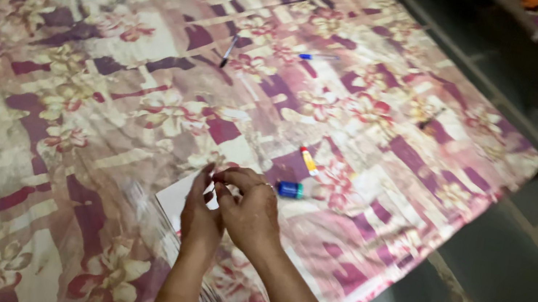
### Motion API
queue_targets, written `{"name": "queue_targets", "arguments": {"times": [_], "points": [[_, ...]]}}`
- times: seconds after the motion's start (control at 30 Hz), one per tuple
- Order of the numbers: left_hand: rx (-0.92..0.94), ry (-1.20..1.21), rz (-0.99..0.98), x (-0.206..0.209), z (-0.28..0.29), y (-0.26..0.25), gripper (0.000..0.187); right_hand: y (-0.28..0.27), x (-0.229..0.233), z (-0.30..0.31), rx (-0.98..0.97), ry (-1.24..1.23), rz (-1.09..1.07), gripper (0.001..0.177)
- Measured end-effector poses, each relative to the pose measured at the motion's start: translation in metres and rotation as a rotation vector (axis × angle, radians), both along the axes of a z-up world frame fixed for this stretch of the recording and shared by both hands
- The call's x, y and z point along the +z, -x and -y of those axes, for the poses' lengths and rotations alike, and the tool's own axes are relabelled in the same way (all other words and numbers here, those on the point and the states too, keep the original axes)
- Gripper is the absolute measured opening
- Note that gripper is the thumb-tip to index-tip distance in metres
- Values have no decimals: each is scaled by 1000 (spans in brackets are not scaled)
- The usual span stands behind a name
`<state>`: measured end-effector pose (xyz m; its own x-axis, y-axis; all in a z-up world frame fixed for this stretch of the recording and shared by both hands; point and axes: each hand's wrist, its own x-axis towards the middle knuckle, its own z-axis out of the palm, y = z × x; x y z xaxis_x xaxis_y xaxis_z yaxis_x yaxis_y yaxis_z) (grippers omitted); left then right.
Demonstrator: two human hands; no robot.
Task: The person picks up various small items from a bed, including a small bottle, a notepad, and pens, and places them onto a bedside table. The person also briefly walks into an adjacent room to place an item on a sofa before returning to the bedroom to continue organizing.
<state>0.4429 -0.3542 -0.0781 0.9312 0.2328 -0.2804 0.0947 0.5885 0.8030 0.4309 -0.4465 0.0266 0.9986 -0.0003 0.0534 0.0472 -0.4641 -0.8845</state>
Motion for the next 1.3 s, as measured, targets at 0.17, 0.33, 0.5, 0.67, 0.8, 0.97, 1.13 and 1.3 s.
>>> {"name": "queue_targets", "arguments": {"times": [0.17, 0.33, 0.5, 0.67, 0.8, 0.97, 1.13, 1.3], "points": [[-214, -663, 151, 39, 41, 55, 27, 63, 22, 44, -153, -240, 139, 23], [-488, -357, 198, 89, 79, 124, 30, 145, 29, 100, -433, -270, 137, 25], [-698, -345, 90, 114, 111, 187, 35, 214, 27, 133, -643, -444, 92, 26], [-743, -232, 144, 111, 147, 216, 39, 259, 27, 165, -693, -626, 79, 35], [-858, -165, 161, 117, 183, 234, 43, 290, 27, 196, -712, -858, -11, 33], [-956, -461, 303, 131, 238, 258, 45, 332, 24, 245, -735, -1072, 28, 35], [-1106, -548, 353, 142, 322, 301, 46, 387, 27, 315, -858, -1075, 166, 30], [-1301, -492, 430, 143, 408, 351, 41, 449, 24, 380, -1022, -1107, 290, 26]]}}
